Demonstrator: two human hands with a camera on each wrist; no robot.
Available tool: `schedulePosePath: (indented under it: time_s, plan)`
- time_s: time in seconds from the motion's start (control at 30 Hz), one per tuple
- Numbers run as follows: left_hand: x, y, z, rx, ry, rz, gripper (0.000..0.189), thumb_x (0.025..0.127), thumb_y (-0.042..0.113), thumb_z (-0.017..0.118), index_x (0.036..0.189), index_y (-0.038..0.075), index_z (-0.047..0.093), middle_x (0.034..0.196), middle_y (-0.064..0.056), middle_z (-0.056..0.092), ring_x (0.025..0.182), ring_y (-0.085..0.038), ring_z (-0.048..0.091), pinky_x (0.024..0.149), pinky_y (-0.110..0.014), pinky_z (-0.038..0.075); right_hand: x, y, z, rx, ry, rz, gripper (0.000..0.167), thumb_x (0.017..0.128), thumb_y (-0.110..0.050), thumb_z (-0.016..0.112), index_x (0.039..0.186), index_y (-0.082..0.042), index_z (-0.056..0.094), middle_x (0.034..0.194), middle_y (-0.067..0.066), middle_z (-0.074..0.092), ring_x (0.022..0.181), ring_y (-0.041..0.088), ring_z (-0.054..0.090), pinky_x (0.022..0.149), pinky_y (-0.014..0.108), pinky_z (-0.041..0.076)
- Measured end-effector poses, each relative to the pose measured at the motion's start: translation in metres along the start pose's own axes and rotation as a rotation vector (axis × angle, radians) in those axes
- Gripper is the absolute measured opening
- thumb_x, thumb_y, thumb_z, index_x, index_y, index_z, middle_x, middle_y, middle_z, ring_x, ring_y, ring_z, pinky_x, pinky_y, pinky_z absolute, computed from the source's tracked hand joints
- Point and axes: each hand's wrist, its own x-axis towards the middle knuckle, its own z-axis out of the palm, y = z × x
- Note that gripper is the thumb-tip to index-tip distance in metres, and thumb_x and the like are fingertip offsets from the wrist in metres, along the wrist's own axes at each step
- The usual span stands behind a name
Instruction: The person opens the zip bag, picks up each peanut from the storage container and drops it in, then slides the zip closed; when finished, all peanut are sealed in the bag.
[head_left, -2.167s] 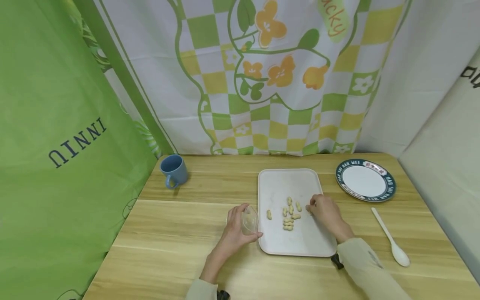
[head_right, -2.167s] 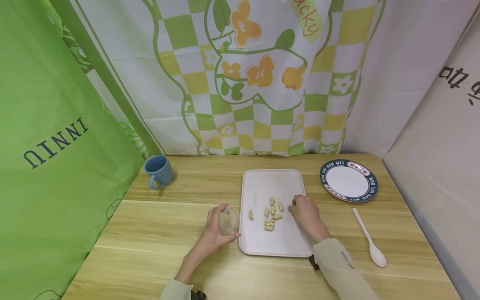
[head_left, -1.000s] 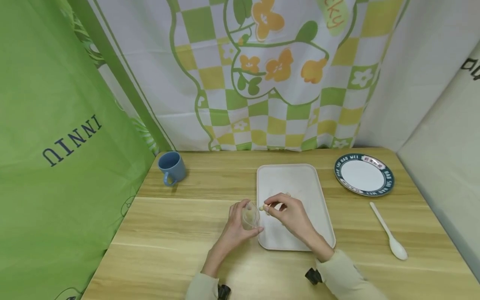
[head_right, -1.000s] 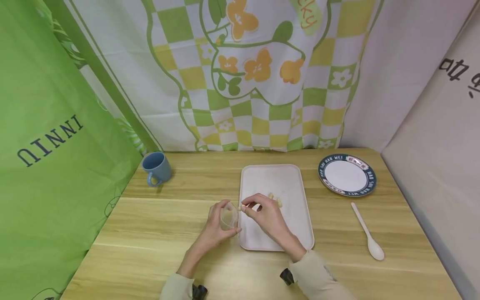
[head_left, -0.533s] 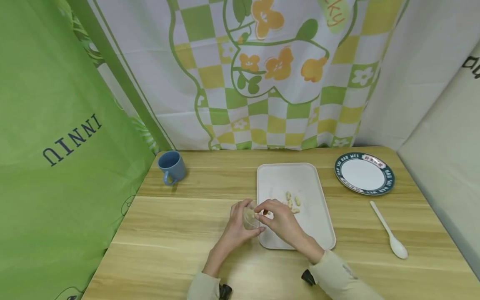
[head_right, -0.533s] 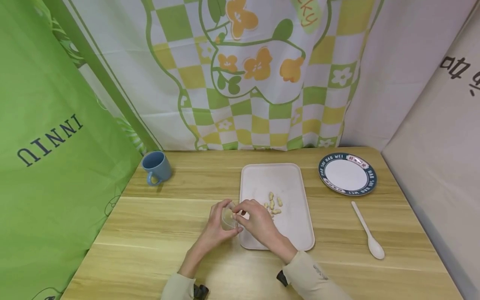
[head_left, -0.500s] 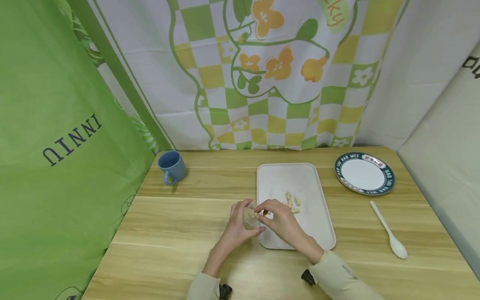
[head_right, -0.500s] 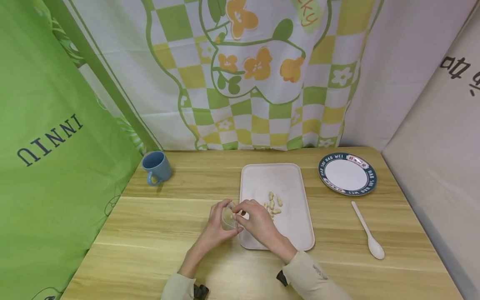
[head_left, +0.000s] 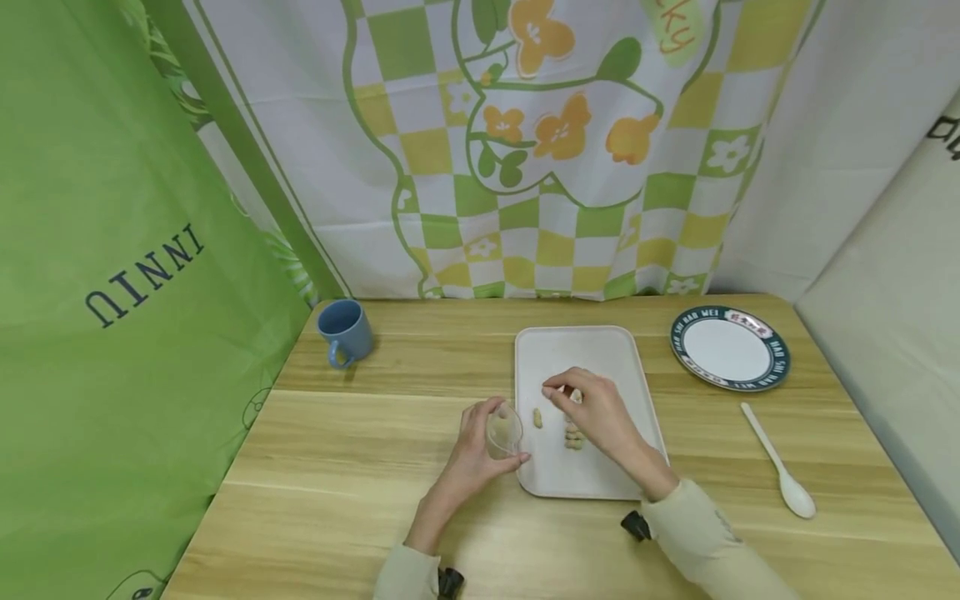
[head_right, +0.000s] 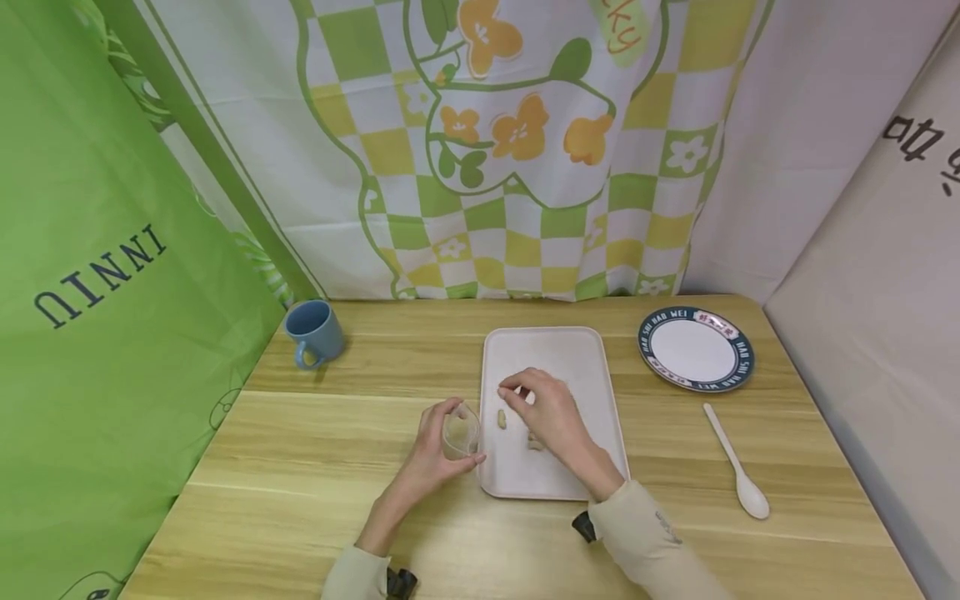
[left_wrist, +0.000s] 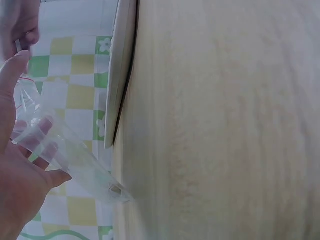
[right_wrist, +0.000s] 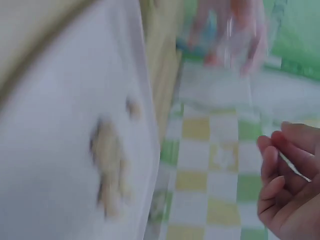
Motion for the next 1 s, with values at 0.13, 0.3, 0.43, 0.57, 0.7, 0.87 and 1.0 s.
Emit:
schedulePosePath:
  time_s: [0.13, 0.3, 0.43, 0.57, 0.7, 0.87, 1.0]
  plan:
    - [0.0, -0.001, -0.001, -0.01, 0.012, -0.02, 0.086, 0.074, 0.03, 0.084, 0.141, 0.011, 0.034, 0.132, -0.008, 0.043, 0.127, -0.027, 0.037, 0.101, -0.047, 0.042, 0.009, 0.03, -0.02, -0.085, -0.045, 0.141, 0.008, 0.087, -0.006, 0.07, 0.094, -0.003, 0.072, 0.084, 0.005, 0.069, 0.073, 0.017, 0.059, 0.062, 0.03, 0.048]
    - [-0.002, -0.002, -0.001, -0.015, 0.017, -0.032, 0.086, 0.073, 0.031, 0.084, 0.141, 0.013, 0.034, 0.132, -0.008, 0.043, 0.126, -0.027, 0.038, 0.101, -0.048, 0.042, 0.007, 0.062, -0.028, -0.178, -0.217, 0.259, 0.012, 0.085, -0.004, 0.068, 0.094, 0.003, 0.07, 0.08, 0.01, 0.067, 0.071, 0.022, 0.059, 0.063, 0.036, 0.049]
    - [-0.003, -0.003, 0.0, -0.031, 0.018, -0.027, 0.087, 0.073, 0.031, 0.084, 0.141, 0.013, 0.034, 0.132, -0.008, 0.043, 0.126, -0.027, 0.038, 0.1, -0.049, 0.042, 0.003, 0.076, -0.023, -0.208, -0.315, 0.296, 0.016, 0.084, -0.008, 0.069, 0.096, 0.003, 0.069, 0.078, 0.008, 0.065, 0.069, 0.02, 0.058, 0.062, 0.035, 0.047]
    - [-0.003, -0.003, 0.002, -0.037, 0.015, -0.011, 0.088, 0.073, 0.029, 0.084, 0.142, 0.01, 0.034, 0.132, -0.007, 0.044, 0.127, -0.026, 0.036, 0.1, -0.049, 0.042, 0.004, 0.084, -0.017, -0.218, -0.335, 0.312, 0.016, 0.084, -0.009, 0.069, 0.095, 0.002, 0.069, 0.079, 0.008, 0.065, 0.071, 0.021, 0.058, 0.064, 0.038, 0.048]
    - [-0.002, -0.003, 0.004, -0.032, 0.017, 0.0, 0.088, 0.073, 0.028, 0.085, 0.142, 0.008, 0.034, 0.131, -0.008, 0.044, 0.127, -0.026, 0.036, 0.1, -0.048, 0.042, 0.005, 0.089, -0.014, -0.24, -0.354, 0.337, 0.015, 0.086, -0.013, 0.07, 0.092, 0.001, 0.069, 0.078, 0.008, 0.065, 0.07, 0.021, 0.058, 0.064, 0.038, 0.048]
    - [-0.001, -0.002, 0.005, -0.018, 0.022, 0.005, 0.088, 0.072, 0.028, 0.085, 0.141, 0.008, 0.035, 0.131, -0.008, 0.045, 0.127, -0.027, 0.037, 0.1, -0.048, 0.042, 0.006, 0.092, -0.012, -0.251, -0.373, 0.345, 0.014, 0.085, -0.013, 0.071, 0.09, -0.001, 0.069, 0.079, 0.008, 0.065, 0.07, 0.021, 0.058, 0.064, 0.039, 0.048]
    - [-0.001, -0.002, 0.006, -0.018, 0.015, 0.005, 0.088, 0.073, 0.029, 0.085, 0.141, 0.006, 0.034, 0.132, -0.008, 0.044, 0.127, -0.027, 0.037, 0.1, -0.048, 0.042, 0.006, 0.092, -0.011, -0.243, -0.385, 0.359, 0.011, 0.084, -0.01, 0.072, 0.09, -0.001, 0.07, 0.078, 0.007, 0.064, 0.069, 0.02, 0.056, 0.063, 0.036, 0.047]
